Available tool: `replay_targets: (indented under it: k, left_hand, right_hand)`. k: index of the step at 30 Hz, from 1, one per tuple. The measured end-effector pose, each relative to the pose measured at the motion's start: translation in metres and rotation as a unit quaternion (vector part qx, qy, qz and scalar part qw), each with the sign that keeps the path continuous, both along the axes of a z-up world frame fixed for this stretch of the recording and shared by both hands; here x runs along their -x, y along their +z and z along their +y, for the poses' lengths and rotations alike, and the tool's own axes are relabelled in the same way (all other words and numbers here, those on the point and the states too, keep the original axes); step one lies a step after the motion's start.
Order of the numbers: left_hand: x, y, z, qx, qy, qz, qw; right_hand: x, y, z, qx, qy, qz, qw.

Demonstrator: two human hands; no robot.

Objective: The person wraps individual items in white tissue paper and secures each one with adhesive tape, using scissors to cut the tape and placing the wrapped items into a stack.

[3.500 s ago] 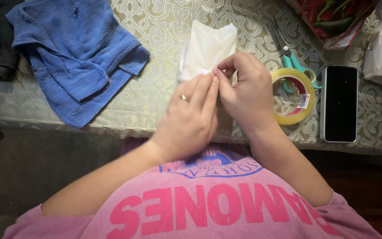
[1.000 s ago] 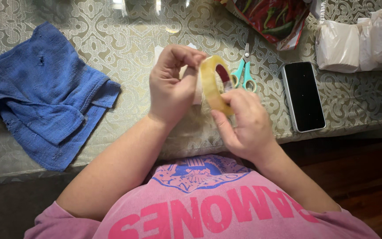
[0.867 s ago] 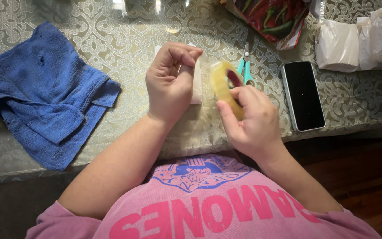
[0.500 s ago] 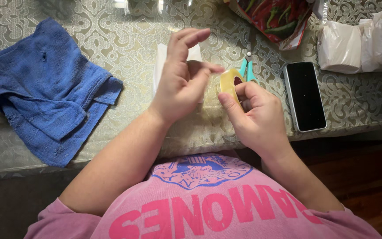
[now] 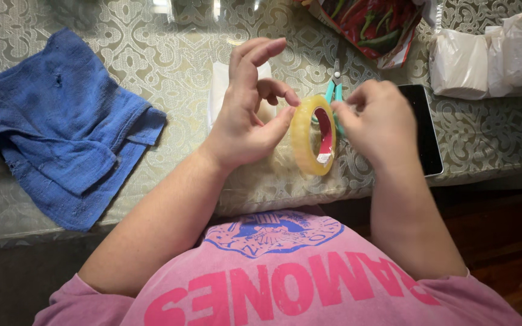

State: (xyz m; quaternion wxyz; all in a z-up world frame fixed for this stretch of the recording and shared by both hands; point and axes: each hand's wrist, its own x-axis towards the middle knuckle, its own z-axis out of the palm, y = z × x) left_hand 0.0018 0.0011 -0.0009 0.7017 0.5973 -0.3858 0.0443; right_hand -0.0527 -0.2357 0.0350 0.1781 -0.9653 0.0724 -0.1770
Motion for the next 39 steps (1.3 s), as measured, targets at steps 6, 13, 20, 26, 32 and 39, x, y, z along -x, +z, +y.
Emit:
replay_targets:
  k: [6, 13, 20, 26, 32, 39]
  left_hand:
    - [0.003, 0.0, 0.004, -0.008, 0.01, -0.014, 1.0]
    - [0.004, 0.002, 0.004, -0.013, 0.012, -0.017, 1.0]
    - [0.005, 0.003, 0.005, 0.0, 0.0, -0.013, 1.0]
    - [0.004, 0.003, 0.005, 0.005, -0.001, -0.012, 1.0]
    - [0.004, 0.003, 0.004, 0.014, -0.01, -0.014, 1.0]
    - [0.006, 0.005, 0.005, 0.012, -0.009, -0.03, 0.999]
  right_hand:
    - [0.006, -0.015, 0.003, 0.062, -0.017, 0.034, 0.997]
    - [-0.001, -0.011, 0.007, 0.113, -0.058, 0.073, 0.989]
    - [-0.001, 0.006, -0.001, 0.091, -0.031, 0.134, 0.986]
    - [0.004, 0.049, -0.037, -0.005, -0.015, 0.206, 0.979]
    - [-0.004, 0.11, -0.113, 0.054, 0.166, 0.284, 0.943]
    - [-0.062, 0.14, -0.114, 0.111, 0.145, 0.504, 0.844]
